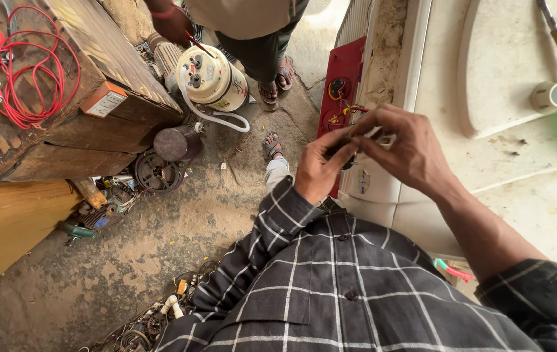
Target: The person holds a small black electrical component and repeatedly connects and disconnects wires to its terminals. They manipulate the wires with both hands, occasionally using a tool to adjust connections on the component.
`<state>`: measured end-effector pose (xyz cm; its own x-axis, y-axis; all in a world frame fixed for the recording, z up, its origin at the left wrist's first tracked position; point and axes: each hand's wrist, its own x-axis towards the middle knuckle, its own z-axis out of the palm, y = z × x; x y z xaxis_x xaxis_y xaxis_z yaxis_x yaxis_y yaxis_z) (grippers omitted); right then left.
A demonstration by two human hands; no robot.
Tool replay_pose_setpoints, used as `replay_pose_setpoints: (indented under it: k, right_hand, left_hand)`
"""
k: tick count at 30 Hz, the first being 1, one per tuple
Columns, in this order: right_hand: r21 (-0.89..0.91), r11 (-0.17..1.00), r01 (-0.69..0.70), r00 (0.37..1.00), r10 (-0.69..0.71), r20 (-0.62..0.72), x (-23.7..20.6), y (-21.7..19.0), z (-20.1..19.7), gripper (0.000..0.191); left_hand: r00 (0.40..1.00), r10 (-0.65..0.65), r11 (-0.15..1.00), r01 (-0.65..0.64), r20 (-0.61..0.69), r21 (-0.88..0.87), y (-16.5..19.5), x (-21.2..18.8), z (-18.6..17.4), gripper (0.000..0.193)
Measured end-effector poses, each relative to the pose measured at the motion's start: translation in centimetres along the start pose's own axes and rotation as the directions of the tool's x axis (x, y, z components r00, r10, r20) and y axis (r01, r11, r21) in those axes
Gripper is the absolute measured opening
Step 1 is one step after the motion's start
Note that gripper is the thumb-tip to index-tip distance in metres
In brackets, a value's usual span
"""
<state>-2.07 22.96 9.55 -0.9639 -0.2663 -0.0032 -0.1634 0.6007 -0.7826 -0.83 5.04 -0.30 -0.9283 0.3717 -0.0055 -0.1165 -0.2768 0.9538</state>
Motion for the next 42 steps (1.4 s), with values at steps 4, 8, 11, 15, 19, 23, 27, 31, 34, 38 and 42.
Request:
replay_pose_setpoints:
  k: [4,8,11,15,19,23,27,31,34,38,42]
  right_hand:
    - [0.221,0.974,-0.058,0.998,0.065,-0.025,0.0,1.0,0.0,0.012]
    - [0.381,0.912,-0.154,0.987,0.16,0.016,-0.1,1.0,-0.1,0.015]
    - [0.153,0.986,-0.06,0.998,0.057,0.025,-0.2,0.3,0.0,0.011]
    - [-0.002,0.999,0.048,0.997,-0.048,0.056,-0.2,-0.9,0.4,0.014]
    - [-0.068,0.991,0.114,0.992,-0.11,0.061,0.0,-1.1,0.7,0.018]
    - [-0.143,0.984,0.104,0.994,-0.101,0.027,0.0,-0.8,0.6,0.016]
    - [-0.077,0.995,0.062,0.998,-0.063,-0.006,-0.5,-0.5,0.2,0.016]
    - [-0.066,0.997,0.04,0.999,-0.042,-0.032,-0.8,-0.1,-0.3,0.014]
    - [-0.034,0.999,0.03,0.998,-0.032,-0.05,-1.1,-0.1,-0.3,0.014]
    - [-0.02,1.0,-0.014,0.998,0.013,-0.062,-1.2,0.0,-0.4,0.012]
    - [-0.051,0.997,-0.051,0.996,0.046,-0.079,-1.4,0.2,-1.0,0.012]
  left_hand:
    - [0.998,0.046,0.979,-0.037,0.037,-0.198,0.2,0.0,-1.0,0.038]
    - [0.998,-0.035,0.923,0.05,0.044,-0.383,0.3,-0.8,-2.1,0.037]
    - [0.993,-0.098,0.845,0.122,0.073,-0.521,0.1,-1.3,-2.2,0.04]
    - [0.994,-0.083,0.921,0.102,0.067,-0.376,-0.1,-1.5,-2.0,0.061]
    - [0.994,-0.047,0.964,0.071,0.099,-0.256,0.2,-1.4,-2.1,0.073]
    - [0.995,-0.088,0.964,0.099,0.055,-0.246,1.0,-1.1,-2.1,0.077]
    - [0.996,-0.088,0.98,0.09,0.018,-0.176,1.7,-0.9,-2.2,0.08]
    - [0.995,-0.103,0.967,0.099,-0.003,-0.236,1.6,-0.6,-2.7,0.079]
    - [0.991,-0.13,0.94,0.122,-0.006,-0.318,1.0,-0.4,-3.1,0.078]
    - [0.991,-0.136,0.932,0.124,-0.012,-0.34,0.0,-0.2,-3.2,0.077]
    - [0.99,-0.129,0.888,0.143,0.061,-0.436,-0.2,0.0,-3.1,0.076]
